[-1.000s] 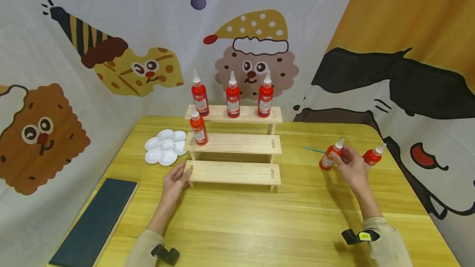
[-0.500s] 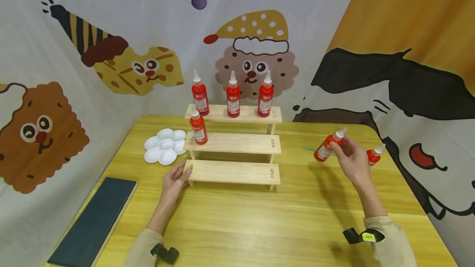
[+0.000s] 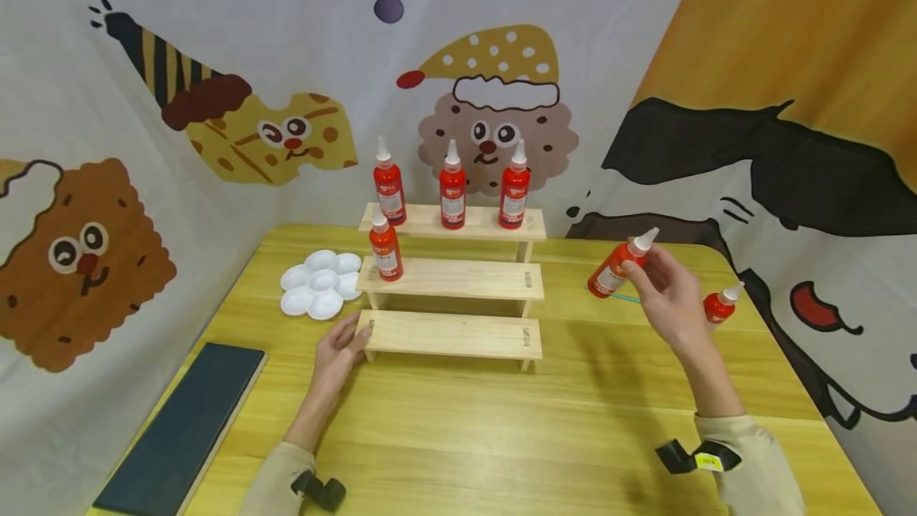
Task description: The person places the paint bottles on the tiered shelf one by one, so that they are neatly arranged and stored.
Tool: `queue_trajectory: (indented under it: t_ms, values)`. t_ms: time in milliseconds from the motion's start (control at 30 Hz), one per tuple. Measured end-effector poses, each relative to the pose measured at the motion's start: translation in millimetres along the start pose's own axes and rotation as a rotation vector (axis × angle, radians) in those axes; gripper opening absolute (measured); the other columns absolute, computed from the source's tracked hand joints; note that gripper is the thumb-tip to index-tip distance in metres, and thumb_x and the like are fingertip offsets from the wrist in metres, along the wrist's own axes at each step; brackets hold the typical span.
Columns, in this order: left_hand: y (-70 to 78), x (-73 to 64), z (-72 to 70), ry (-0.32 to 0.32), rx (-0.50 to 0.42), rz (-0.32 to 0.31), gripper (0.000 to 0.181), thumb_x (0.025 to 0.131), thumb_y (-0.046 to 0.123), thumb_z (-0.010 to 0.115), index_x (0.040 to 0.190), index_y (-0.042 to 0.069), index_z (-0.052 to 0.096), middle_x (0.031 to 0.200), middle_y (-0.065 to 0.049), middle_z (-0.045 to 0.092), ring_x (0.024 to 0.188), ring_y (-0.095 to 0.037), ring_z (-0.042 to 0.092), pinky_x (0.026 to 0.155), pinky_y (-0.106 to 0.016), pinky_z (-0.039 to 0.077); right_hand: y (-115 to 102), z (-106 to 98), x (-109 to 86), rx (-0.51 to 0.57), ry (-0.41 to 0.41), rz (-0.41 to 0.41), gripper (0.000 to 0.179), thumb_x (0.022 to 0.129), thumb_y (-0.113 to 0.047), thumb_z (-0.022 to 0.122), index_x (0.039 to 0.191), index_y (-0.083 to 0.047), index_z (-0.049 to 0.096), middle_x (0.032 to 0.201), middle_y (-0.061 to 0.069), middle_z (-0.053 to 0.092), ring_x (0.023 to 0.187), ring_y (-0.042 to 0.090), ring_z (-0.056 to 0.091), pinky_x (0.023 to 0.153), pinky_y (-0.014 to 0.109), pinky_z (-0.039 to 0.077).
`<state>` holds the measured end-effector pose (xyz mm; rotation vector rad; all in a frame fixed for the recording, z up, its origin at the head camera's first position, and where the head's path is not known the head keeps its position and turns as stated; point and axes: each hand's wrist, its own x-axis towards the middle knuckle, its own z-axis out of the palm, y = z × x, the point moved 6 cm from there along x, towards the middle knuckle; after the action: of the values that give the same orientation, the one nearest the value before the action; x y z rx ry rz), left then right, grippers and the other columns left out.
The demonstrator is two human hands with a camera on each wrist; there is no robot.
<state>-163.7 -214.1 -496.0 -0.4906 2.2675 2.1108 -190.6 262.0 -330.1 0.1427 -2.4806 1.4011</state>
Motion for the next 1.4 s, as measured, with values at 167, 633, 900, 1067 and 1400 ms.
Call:
queue_trajectory:
  t_ms: [167,633,900,1067,1400]
  values:
    - [0.8,0.6,-0.1,-0.001,-0.003,0.005,0.052,0.101,0.017,0.063,0.15,0.006,0.047,0.148,-0.025,0.053,0.101,-0.002,0.063,0.081,-0.015,0.056,-23,11,3.5,0.046,-0.012,-0.075,0.047,0.103,-0.021,0.061,0.145,-0.003,0.052,0.14,0.023,0.06,0.11,-0.009,0.056,0.093,0.002,0.045]
    - [-1.8,-0.9,-0.6,0.004,-0.004,0.002,0.052,0.101,0.017,0.063,0.15,0.006,0.048,0.147,-0.025,0.054,0.099,0.0,0.063,0.081,-0.015,0.056,-53,62,10.8,0.17,-0.091,-0.169,0.041,0.1,-0.009,0.063,0.14,0.001,0.056,0.134,0.02,0.064,0.111,0.001,0.059,0.096,0.006,0.047]
    - [-2.1,1.8,0.4,0.009,-0.012,0.006,0.051,0.101,0.017,0.064,0.149,0.006,0.048,0.144,-0.026,0.055,0.09,0.006,0.063,0.081,-0.016,0.057,-56,103,16.4,0.234,-0.187,-0.127,0.04,0.101,-0.008,0.061,0.139,0.003,0.055,0.131,0.021,0.064,0.116,0.027,0.061,0.104,0.021,0.049]
    - [-1.8,1.9,1.2,0.006,-0.019,0.006,0.051,0.101,0.016,0.063,0.149,0.006,0.048,0.145,-0.026,0.055,0.091,0.006,0.063,0.081,-0.016,0.057,-62,125,20.4,0.285,-0.223,-0.11,0.042,0.1,-0.008,0.063,0.14,0.002,0.054,0.135,0.022,0.063,0.124,0.034,0.06,0.112,0.045,0.047]
    - [-3.0,1.4,0.3,0.014,-0.031,0.018,0.051,0.101,0.015,0.064,0.148,0.006,0.049,0.144,-0.027,0.056,0.092,0.005,0.064,0.081,-0.017,0.057,-88,164,28.8,0.296,-0.279,-0.163,0.046,0.1,-0.01,0.064,0.143,0.001,0.053,0.134,0.021,0.064,0.125,0.033,0.061,0.109,0.045,0.05]
